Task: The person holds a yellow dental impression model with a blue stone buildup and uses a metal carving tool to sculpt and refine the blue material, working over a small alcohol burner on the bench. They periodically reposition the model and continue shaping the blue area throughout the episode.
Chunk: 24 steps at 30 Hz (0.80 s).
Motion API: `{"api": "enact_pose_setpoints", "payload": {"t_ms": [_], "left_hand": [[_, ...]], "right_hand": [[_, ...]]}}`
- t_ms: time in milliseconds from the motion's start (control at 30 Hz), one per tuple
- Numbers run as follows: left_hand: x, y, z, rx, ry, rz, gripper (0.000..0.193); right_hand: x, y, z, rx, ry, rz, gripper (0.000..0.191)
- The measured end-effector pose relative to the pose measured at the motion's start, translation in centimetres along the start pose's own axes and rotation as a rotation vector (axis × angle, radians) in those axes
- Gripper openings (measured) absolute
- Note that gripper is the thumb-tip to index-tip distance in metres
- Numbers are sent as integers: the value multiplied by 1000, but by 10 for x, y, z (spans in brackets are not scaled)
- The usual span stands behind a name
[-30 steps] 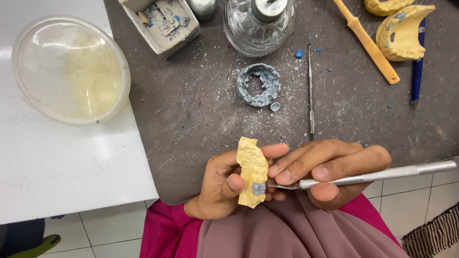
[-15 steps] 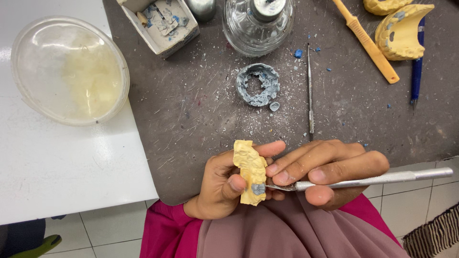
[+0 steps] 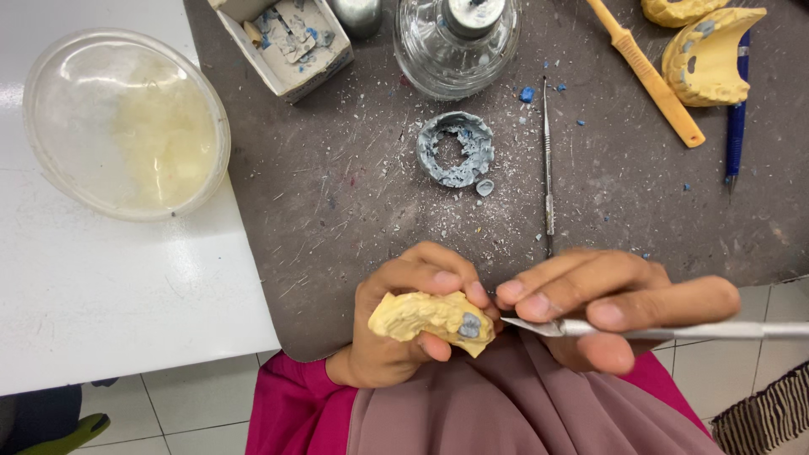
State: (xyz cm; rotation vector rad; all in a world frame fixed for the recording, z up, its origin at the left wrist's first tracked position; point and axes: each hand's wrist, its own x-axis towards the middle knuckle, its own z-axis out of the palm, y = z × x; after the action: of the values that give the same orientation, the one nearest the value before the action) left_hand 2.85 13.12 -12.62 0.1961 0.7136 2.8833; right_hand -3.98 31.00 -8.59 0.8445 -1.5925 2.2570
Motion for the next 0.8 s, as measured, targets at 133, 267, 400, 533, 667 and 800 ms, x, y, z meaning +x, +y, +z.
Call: {"api": "enact_pose_setpoints", "payload": {"t_ms": [133,267,400,533,667,800], "left_hand": [[3,-8,2,93,12,135,33],[4,-12,2,181,10,224,34],[3,-13,1,234,29,268,36],[2,-16,1,284,48,311,34],[2,-15,0,305,47,313,36],[1,-13,0,352,45,317,35]], "right_hand": [[5,-4,-8,-60,-209,-143,38],[6,-16,-8,-162,-212,-80,42],[6,-18,-3,-334,-233,-173,34],[6,-13,-1,-360,-182,-208,31],[8,-13,-7,-352,-255,-211,32],[11,-14,-12,-323,-307,-173,32]]}}
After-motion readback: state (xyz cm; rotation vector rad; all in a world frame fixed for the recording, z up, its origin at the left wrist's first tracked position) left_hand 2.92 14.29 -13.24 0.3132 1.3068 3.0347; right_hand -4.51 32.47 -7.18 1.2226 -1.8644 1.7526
